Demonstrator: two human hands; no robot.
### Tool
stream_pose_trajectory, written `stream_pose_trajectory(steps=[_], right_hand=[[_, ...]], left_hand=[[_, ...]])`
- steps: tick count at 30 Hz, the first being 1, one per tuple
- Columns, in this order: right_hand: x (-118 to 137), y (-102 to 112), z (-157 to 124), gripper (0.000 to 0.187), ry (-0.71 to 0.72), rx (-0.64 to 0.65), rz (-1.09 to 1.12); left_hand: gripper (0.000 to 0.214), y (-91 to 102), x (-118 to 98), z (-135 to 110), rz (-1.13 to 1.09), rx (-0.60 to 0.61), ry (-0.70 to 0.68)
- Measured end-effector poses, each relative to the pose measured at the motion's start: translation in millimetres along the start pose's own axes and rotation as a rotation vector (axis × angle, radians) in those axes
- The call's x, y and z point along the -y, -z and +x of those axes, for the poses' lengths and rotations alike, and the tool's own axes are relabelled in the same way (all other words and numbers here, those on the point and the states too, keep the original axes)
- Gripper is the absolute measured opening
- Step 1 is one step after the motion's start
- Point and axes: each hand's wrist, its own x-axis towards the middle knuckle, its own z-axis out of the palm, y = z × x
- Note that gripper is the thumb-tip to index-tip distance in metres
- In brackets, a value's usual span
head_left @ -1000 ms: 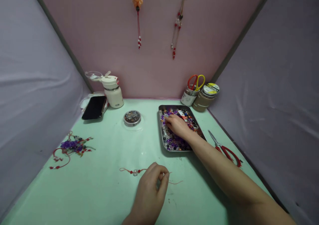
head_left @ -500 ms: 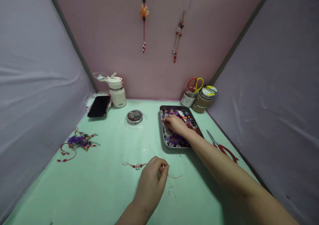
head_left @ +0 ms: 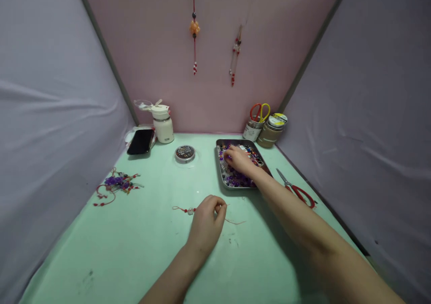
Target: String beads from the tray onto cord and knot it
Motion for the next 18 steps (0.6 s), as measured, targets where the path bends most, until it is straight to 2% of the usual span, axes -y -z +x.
stream_pose_trajectory(steps=[3,6,9,12,15,18], right_hand=[[10.2,15.1,-21.2,0.012,-0.041,-0.162,0.287],[32.4,23.2,-52.8,0.007,-0.121,-0.247,0.74],[59.4,16.6,-85.4,0.013,-0.212,-0.179,1.193],[79.5,0.8,-107.3,0.022,-0.332,-0.093,1.536],[88.7,-12.0,-116.0,0.028,-0.403,-0.07,1.701],[91.3,-16.3,-118.4,0.029,-0.398,-0.075,1.755]], left_hand=[[0.013,0.9,-1.0,0.7,-0.025,-0.059,-0.002],[0.014,2.5,-3.8,0.6,-0.077,-0.123,0.017],[0.014,4.9,-7.1,0.2,-0.168,-0.193,0.041],[0.014,6.6,-9.3,0.6,-0.267,-0.28,-0.005],[0.013,6.2,-9.0,2.1,-0.39,-0.284,-0.02],[0.015,3.6,-4.9,4.4,-0.467,-0.248,-0.003]])
